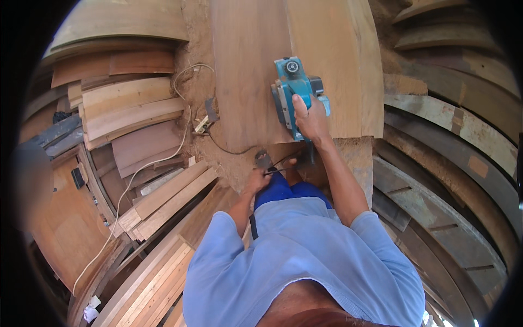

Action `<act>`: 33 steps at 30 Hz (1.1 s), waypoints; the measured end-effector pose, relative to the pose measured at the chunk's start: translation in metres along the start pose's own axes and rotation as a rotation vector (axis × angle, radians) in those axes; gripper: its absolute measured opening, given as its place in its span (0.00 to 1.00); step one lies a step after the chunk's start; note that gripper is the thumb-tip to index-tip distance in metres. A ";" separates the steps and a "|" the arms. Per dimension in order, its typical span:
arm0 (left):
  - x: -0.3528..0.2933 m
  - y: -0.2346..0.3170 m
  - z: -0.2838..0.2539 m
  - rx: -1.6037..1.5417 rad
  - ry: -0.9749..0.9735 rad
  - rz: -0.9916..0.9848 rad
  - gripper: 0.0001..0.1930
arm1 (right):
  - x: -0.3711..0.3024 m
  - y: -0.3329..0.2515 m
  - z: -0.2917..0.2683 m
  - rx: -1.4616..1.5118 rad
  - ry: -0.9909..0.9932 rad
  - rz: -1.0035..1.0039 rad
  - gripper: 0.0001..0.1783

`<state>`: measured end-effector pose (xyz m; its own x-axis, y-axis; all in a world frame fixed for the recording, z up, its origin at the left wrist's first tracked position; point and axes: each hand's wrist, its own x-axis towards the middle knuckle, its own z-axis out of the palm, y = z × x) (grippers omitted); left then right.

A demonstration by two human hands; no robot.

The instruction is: The person positions a large wooden board on a workbench, flips it over several times to inspect different sides, and then uses an electric planer to sand the surface of the wood.

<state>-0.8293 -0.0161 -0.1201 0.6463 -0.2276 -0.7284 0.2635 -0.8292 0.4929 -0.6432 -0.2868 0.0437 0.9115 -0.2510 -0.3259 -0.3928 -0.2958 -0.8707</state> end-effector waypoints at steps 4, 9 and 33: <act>-0.006 -0.039 -0.053 -0.078 0.270 -0.077 0.14 | 0.031 -0.009 0.004 -0.021 0.039 -0.072 0.37; -0.017 -0.040 -0.131 -0.402 0.628 -0.002 0.15 | 0.064 -0.018 0.009 0.012 0.032 -0.060 0.40; 0.070 0.215 -0.217 0.174 0.800 0.508 0.33 | 0.294 -0.106 0.013 0.041 0.168 -0.093 0.36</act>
<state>-0.5713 -0.0995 0.0381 0.9680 -0.2178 0.1243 -0.2502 -0.8065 0.5356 -0.3317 -0.3169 0.0351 0.9090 -0.3759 -0.1802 -0.2994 -0.2882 -0.9096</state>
